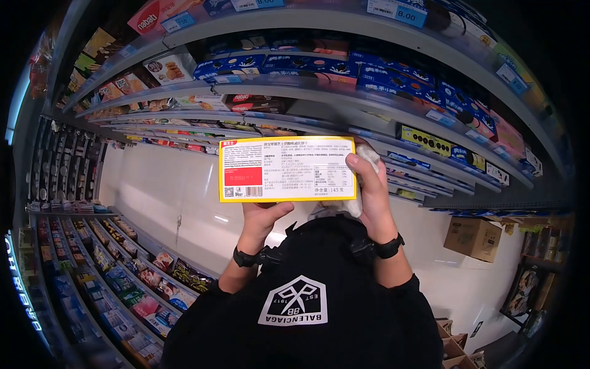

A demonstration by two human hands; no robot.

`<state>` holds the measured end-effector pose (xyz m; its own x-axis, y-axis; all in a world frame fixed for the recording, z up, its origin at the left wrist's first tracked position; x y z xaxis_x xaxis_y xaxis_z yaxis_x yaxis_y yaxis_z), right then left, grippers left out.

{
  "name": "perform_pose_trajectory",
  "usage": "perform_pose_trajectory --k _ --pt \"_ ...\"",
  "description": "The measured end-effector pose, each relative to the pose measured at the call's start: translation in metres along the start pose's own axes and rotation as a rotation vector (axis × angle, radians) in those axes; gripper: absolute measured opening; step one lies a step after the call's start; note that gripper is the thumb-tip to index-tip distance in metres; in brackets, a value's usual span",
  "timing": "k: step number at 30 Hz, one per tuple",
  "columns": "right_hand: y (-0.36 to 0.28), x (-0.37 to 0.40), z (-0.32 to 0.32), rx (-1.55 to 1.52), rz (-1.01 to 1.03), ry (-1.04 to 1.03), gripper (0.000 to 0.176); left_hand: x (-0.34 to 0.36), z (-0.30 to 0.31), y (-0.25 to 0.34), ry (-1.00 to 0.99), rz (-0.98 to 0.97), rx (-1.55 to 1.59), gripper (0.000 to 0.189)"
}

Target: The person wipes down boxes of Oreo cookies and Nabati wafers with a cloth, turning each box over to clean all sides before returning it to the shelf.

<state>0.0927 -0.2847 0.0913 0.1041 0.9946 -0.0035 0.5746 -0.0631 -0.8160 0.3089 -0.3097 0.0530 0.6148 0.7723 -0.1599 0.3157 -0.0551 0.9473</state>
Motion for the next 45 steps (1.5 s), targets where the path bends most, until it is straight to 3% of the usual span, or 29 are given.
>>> perform_pose_trajectory --k 1,3,4,6,10,13,15,16,21,24,27,29,30,32,34,35,39,41,42,43,45 --pt "0.0 0.0 0.004 -0.002 0.007 0.002 0.051 -0.002 0.002 0.002 -0.007 -0.001 -0.003 0.075" --pt "0.01 0.002 0.014 -0.085 -0.137 0.008 0.048 -0.007 0.012 0.014 0.138 -0.237 0.031 0.108" --pt "0.008 0.003 0.013 -0.086 -0.135 0.01 0.048 -0.014 0.011 0.022 0.136 -0.236 0.03 0.108" --pt "0.01 0.005 0.012 -0.246 -0.228 0.098 0.048 -0.024 0.006 0.046 0.11 -0.363 0.087 0.132" --pt "0.009 0.011 0.009 -0.43 -0.249 0.041 0.051 -0.015 0.023 0.029 0.118 -0.272 0.009 0.134" --pt "-0.002 0.02 0.002 -0.47 -0.045 0.042 0.055 -0.019 0.021 0.021 0.067 -0.202 0.128 0.13" --pt "-0.012 0.026 -0.011 -0.386 0.075 -0.148 0.081 -0.021 0.016 0.009 -0.01 -0.123 0.396 0.125" --pt "-0.018 0.026 -0.023 -0.402 0.048 -0.169 0.092 -0.019 0.016 0.0 -0.054 -0.08 0.482 0.117" --pt "-0.02 0.028 -0.036 -0.326 -0.046 -0.265 0.098 -0.015 0.01 -0.019 -0.157 0.036 0.641 0.117" --pt "-0.019 0.027 -0.033 -0.25 -0.013 -0.224 0.101 -0.013 0.014 -0.017 -0.093 0.0 0.648 0.118" --pt "-0.004 0.026 -0.008 -0.181 0.022 -0.206 0.102 -0.004 0.023 0.008 0.121 -0.13 0.409 0.135" --pt "0.012 0.031 0.014 -0.149 0.015 -0.227 0.102 0.001 0.018 0.039 0.16 -0.261 0.26 0.14" --pt "0.025 0.037 0.024 -0.193 -0.095 -0.18 0.094 0.001 0.018 0.044 0.173 -0.27 0.26 0.14" --pt "0.045 0.038 0.04 -0.232 -0.225 -0.142 0.086 0.007 0.016 0.061 0.207 -0.462 -0.102 0.145" --pt "0.064 0.032 0.048 -0.348 -0.349 -0.205 0.069 0.004 0.005 0.07 0.183 -0.533 -0.212 0.144" --pt "0.073 0.03 0.05 -0.344 -0.365 -0.216 0.069 0.002 -0.005 0.075 0.137 -0.593 -0.32 0.144" --pt "0.087 0.029 0.053 -0.251 -0.439 -0.349 0.058 -0.004 -0.024 0.08 0.153 -0.605 -0.267 0.134" --pt "0.082 0.029 0.036 0.072 -0.478 -0.454 0.06 -0.006 -0.024 0.066 -0.062 -0.4 -0.301 0.126" --pt "0.083 0.03 0.036 0.065 -0.48 -0.359 0.067 -0.009 -0.032 0.072 -0.027 -0.456 -0.237 0.104" --pt "0.083 0.029 0.032 0.074 -0.486 -0.364 0.067 -0.008 -0.031 0.071 -0.018 -0.463 -0.234 0.104" --pt "0.08 0.026 0.026 0.09 -0.423 -0.408 0.07 -0.005 -0.033 0.071 -0.102 -0.465 -0.407 0.081"
Point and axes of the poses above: each hand's wrist, its own x-axis away from the middle knuckle, its own z-axis out of the back of the hand, y = z × x, the point moved 4 cm from there along -x, towards the middle knuckle, and after that the axes turned 13 degrees about -y, right-handed, at the moved point
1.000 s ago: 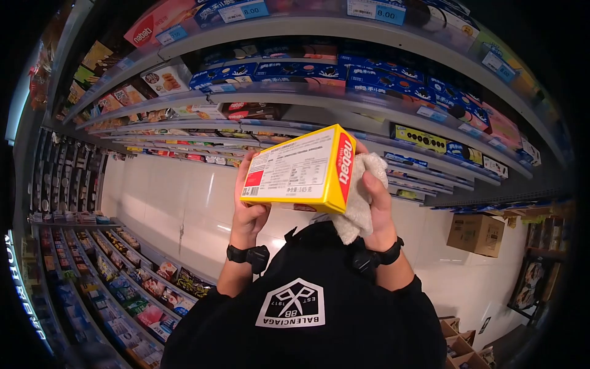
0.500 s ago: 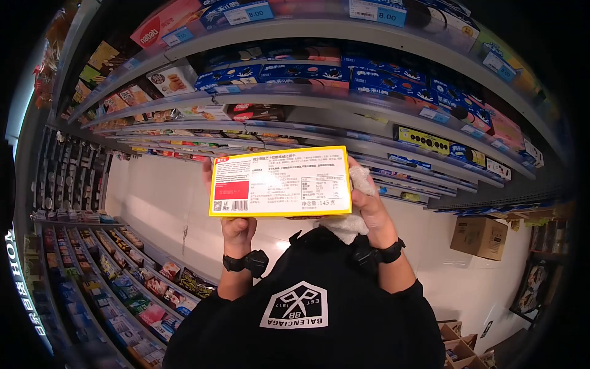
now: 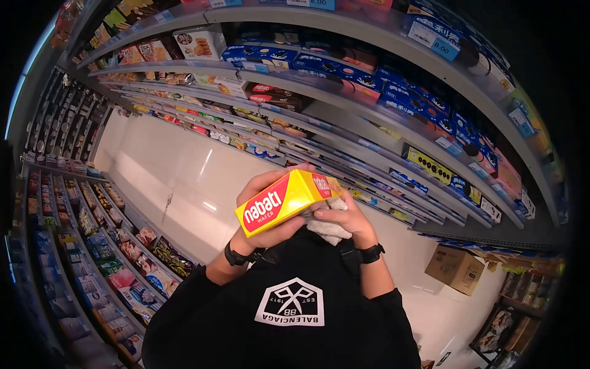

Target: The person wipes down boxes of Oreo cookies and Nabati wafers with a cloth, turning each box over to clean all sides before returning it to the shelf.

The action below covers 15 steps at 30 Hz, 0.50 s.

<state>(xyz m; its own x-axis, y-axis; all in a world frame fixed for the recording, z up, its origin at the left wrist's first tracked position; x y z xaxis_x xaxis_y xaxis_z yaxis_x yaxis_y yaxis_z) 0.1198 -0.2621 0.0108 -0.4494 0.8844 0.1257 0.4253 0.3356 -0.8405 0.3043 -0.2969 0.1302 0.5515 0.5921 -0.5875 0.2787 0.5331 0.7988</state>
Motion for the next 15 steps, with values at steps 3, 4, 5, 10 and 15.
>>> perform_pose_trajectory --k 3,4,5,10,15 --pt "0.005 -0.001 0.014 0.065 0.099 0.076 0.071 -0.004 0.002 -0.002 0.039 -0.06 0.046 0.069" --pt "0.001 -0.001 0.014 0.05 0.154 0.112 0.071 -0.003 0.004 -0.002 0.029 -0.073 0.038 0.072" --pt "-0.006 0.007 0.011 0.025 0.173 0.084 0.065 0.002 0.007 -0.005 0.084 -0.006 0.058 0.075" --pt "-0.009 0.012 0.007 -0.379 0.222 0.059 0.05 0.006 0.016 -0.014 0.295 0.074 0.424 0.143" --pt "-0.019 0.013 -0.014 -0.911 -0.012 0.072 0.051 0.011 0.03 -0.029 0.421 0.098 0.325 0.134"
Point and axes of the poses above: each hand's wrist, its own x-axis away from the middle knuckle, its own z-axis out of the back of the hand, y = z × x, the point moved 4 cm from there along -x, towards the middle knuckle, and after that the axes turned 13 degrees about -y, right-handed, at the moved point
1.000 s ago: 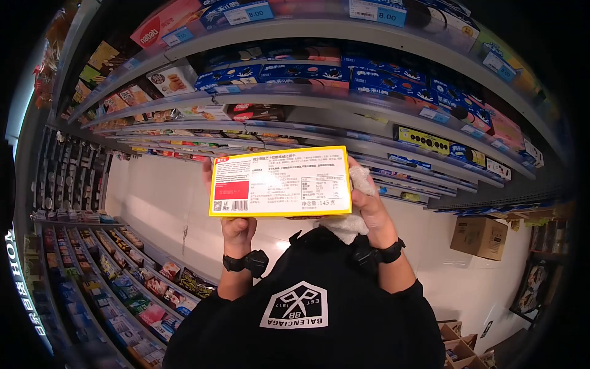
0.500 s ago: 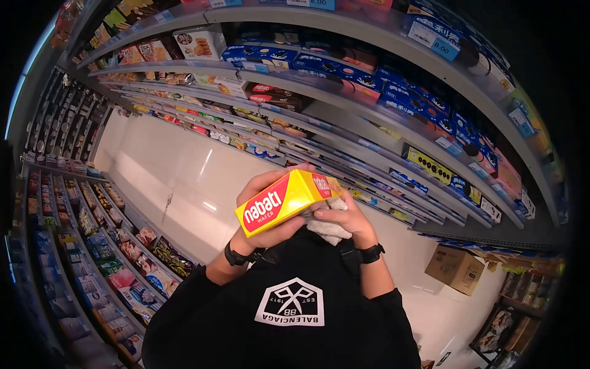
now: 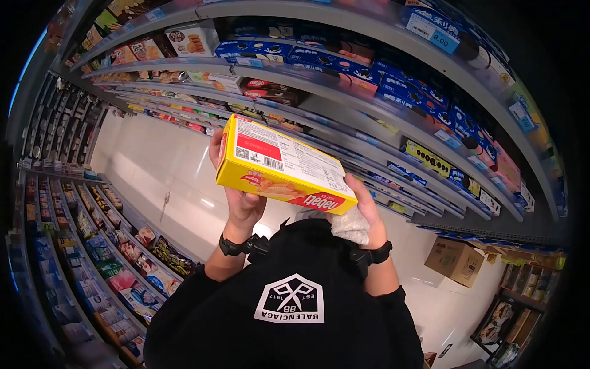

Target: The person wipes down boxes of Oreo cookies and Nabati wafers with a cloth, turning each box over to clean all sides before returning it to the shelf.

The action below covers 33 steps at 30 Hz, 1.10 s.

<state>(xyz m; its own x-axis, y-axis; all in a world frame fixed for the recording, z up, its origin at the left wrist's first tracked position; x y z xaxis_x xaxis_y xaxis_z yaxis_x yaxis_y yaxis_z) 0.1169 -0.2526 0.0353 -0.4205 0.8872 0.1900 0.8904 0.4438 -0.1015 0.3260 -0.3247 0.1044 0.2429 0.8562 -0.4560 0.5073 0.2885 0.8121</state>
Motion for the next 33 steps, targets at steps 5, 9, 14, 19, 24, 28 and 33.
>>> perform_pose_trajectory --k 5,9,14,19,24,28,33 --pt "0.007 -0.002 -0.01 0.079 -0.033 0.113 0.053 -0.003 0.004 0.002 0.056 0.028 0.023 0.122" --pt "0.003 -0.003 -0.003 -0.102 -0.035 -0.069 0.053 -0.004 0.006 -0.001 0.033 0.018 0.038 0.12" --pt "-0.013 0.0 -0.006 0.398 0.252 0.09 0.054 -0.003 0.006 -0.004 0.022 0.066 0.042 0.118" --pt "-0.027 0.009 -0.012 0.492 0.315 0.126 0.057 -0.004 0.004 -0.009 0.004 0.085 0.058 0.121" --pt "-0.046 0.021 -0.002 0.71 0.445 0.104 0.057 -0.006 0.001 -0.006 -0.035 0.09 0.052 0.118" --pt "-0.062 0.032 -0.03 1.454 0.386 0.05 0.045 0.005 0.019 -0.012 -0.086 0.189 -0.027 0.091" --pt "-0.066 0.041 -0.076 1.887 0.585 -0.095 0.051 -0.004 0.014 -0.006 -0.317 -0.034 -0.09 0.066"
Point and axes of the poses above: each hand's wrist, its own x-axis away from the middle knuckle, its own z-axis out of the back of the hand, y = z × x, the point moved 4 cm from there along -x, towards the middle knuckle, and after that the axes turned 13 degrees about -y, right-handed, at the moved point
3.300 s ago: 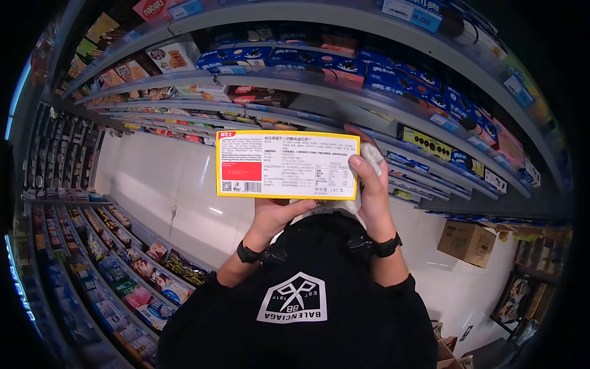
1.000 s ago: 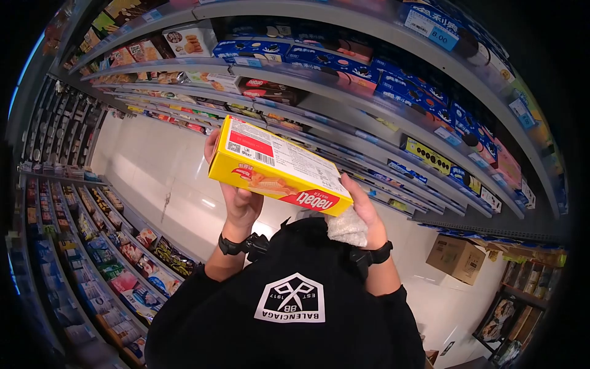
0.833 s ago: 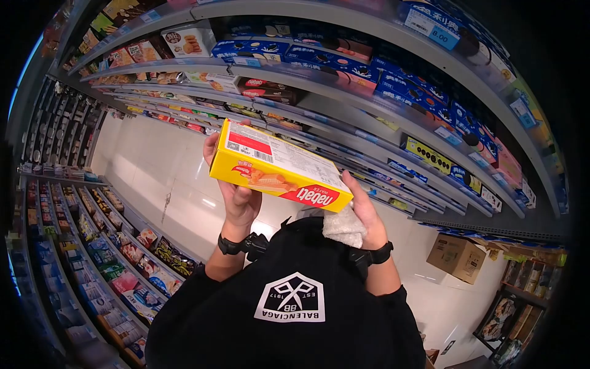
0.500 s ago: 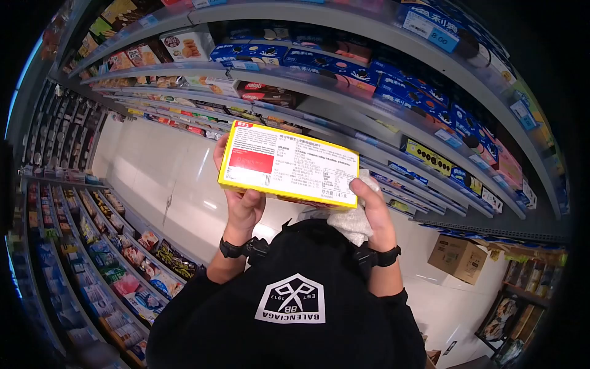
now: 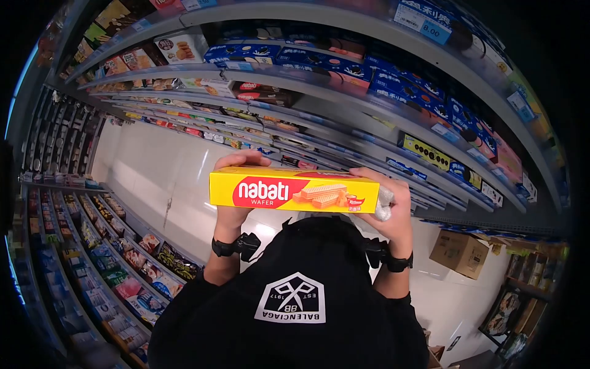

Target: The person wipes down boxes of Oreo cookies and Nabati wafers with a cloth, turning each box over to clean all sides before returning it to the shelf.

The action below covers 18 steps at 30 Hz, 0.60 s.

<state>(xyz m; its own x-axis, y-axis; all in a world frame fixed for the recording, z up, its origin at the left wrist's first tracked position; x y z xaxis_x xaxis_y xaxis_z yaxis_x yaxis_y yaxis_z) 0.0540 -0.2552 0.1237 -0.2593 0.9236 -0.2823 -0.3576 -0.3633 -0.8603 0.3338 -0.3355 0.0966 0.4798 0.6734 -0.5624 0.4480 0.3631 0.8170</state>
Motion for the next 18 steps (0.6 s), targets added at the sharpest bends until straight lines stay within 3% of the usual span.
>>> perform_pose_trajectory --k 6,9,12,13,16,18 --pt "-0.004 -0.001 0.001 0.039 -0.014 0.023 0.054 0.002 0.0 -0.001 0.154 0.077 -0.18 0.077" --pt "-0.004 0.001 0.0 0.034 -0.008 0.038 0.054 0.002 -0.001 0.002 0.109 0.096 -0.304 0.079" --pt "-0.006 0.002 0.001 0.12 -0.029 0.068 0.05 0.002 0.0 0.009 0.164 0.081 -0.538 0.07" --pt "-0.007 0.004 0.002 0.247 0.077 0.13 0.046 0.0 -0.001 0.014 0.164 0.059 -0.524 0.058" --pt "-0.02 0.004 -0.001 0.459 0.242 0.214 0.037 0.002 0.001 0.009 0.18 0.012 -0.708 0.059" --pt "-0.025 0.006 -0.004 0.661 0.382 0.267 0.038 0.005 -0.001 0.009 0.255 0.024 -0.647 0.051"
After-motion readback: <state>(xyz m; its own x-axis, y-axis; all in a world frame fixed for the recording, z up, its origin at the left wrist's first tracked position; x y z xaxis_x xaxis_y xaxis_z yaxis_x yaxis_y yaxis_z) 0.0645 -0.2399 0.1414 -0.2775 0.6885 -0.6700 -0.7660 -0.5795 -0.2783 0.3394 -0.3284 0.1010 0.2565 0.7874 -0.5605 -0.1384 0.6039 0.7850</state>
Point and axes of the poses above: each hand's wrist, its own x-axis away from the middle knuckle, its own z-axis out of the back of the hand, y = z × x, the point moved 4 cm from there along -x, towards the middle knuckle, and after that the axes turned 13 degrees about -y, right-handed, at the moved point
